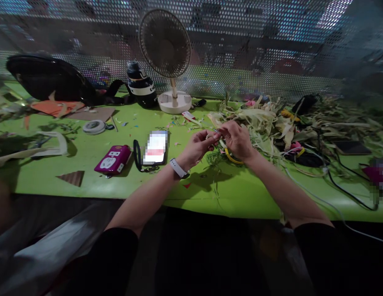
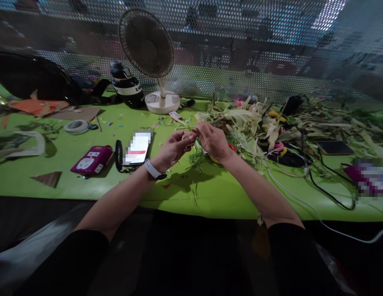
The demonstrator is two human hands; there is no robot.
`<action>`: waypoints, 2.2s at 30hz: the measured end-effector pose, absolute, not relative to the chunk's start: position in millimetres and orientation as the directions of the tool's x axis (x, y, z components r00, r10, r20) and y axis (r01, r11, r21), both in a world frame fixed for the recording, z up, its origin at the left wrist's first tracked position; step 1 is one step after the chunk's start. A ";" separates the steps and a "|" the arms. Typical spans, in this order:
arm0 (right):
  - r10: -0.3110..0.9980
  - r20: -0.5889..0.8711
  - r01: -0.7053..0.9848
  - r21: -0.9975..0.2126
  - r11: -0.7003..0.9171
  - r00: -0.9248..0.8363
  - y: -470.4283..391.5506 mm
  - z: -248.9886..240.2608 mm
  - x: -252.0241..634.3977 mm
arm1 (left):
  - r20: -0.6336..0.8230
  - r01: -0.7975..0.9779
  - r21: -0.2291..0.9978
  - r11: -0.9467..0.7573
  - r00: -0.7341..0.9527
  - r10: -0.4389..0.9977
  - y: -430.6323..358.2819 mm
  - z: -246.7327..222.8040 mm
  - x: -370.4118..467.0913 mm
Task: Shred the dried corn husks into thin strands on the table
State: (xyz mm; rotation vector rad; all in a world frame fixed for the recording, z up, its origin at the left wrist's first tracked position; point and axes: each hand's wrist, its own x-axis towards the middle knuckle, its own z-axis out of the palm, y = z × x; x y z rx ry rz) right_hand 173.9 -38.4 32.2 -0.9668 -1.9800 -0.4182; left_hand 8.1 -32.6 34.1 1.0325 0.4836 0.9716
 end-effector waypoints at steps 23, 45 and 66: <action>0.702 0.708 0.696 -0.467 0.545 -0.075 -43.2 54.8 172.2 | 0.091 -0.525 0.837 0.152 0.409 0.908 -27.6 30.5 7.3; 0.931 0.360 0.309 -0.880 0.359 -0.058 -42.3 55.9 171.5 | -0.003 -0.559 0.806 0.196 0.326 0.945 -25.7 31.0 9.5; 0.920 0.312 0.475 -0.789 0.391 -0.238 -44.2 67.3 180.8 | 0.002 -0.470 0.872 0.139 0.289 0.957 -20.5 24.9 8.5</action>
